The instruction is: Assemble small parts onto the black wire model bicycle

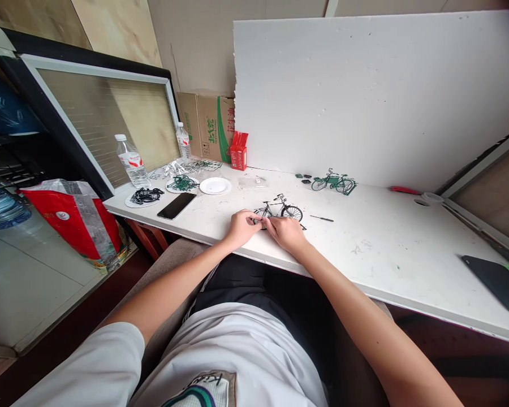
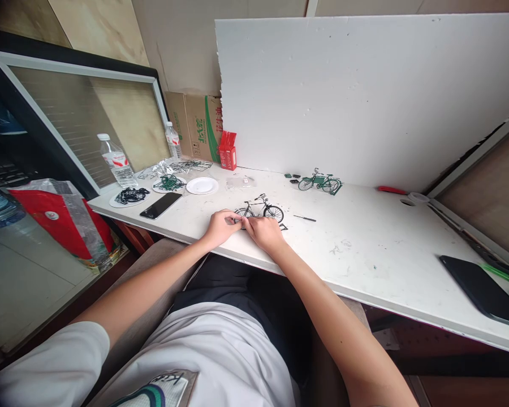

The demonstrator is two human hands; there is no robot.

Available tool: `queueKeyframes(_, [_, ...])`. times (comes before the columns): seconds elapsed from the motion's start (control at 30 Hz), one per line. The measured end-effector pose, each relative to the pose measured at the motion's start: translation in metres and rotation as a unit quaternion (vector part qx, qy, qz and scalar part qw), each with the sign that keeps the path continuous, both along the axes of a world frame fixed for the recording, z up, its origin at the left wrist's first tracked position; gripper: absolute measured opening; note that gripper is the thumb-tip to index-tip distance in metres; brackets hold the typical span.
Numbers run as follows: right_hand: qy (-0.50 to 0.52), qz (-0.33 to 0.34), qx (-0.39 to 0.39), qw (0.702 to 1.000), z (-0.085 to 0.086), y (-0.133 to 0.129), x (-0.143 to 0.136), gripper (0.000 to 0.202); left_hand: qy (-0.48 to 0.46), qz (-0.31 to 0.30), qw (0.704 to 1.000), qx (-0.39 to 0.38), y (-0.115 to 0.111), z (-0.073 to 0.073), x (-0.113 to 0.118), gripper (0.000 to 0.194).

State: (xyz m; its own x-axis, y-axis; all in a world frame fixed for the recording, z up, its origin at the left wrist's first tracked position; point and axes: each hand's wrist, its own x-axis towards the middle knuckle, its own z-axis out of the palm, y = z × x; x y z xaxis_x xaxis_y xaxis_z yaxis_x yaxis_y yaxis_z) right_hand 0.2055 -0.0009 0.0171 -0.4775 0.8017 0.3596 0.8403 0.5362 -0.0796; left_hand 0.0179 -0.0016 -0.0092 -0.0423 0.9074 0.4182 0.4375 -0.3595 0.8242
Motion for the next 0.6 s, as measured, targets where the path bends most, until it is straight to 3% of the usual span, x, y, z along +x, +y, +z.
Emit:
queueKeyframes(0.43, [0.069,0.009,-0.008,0.998,0.0025,-0.0049,-0.0012,0.034,-0.004,0.017,0.999,-0.045,-0.0042,0.0088,0.0013,0.013])
queueKeyframes(0.6, [0.061,0.034,0.011,0.998,-0.0004,-0.0024,0.001,0.045,-0.008,0.01,0.999,-0.043,-0.0037,0.0068,0.0009,0.014])
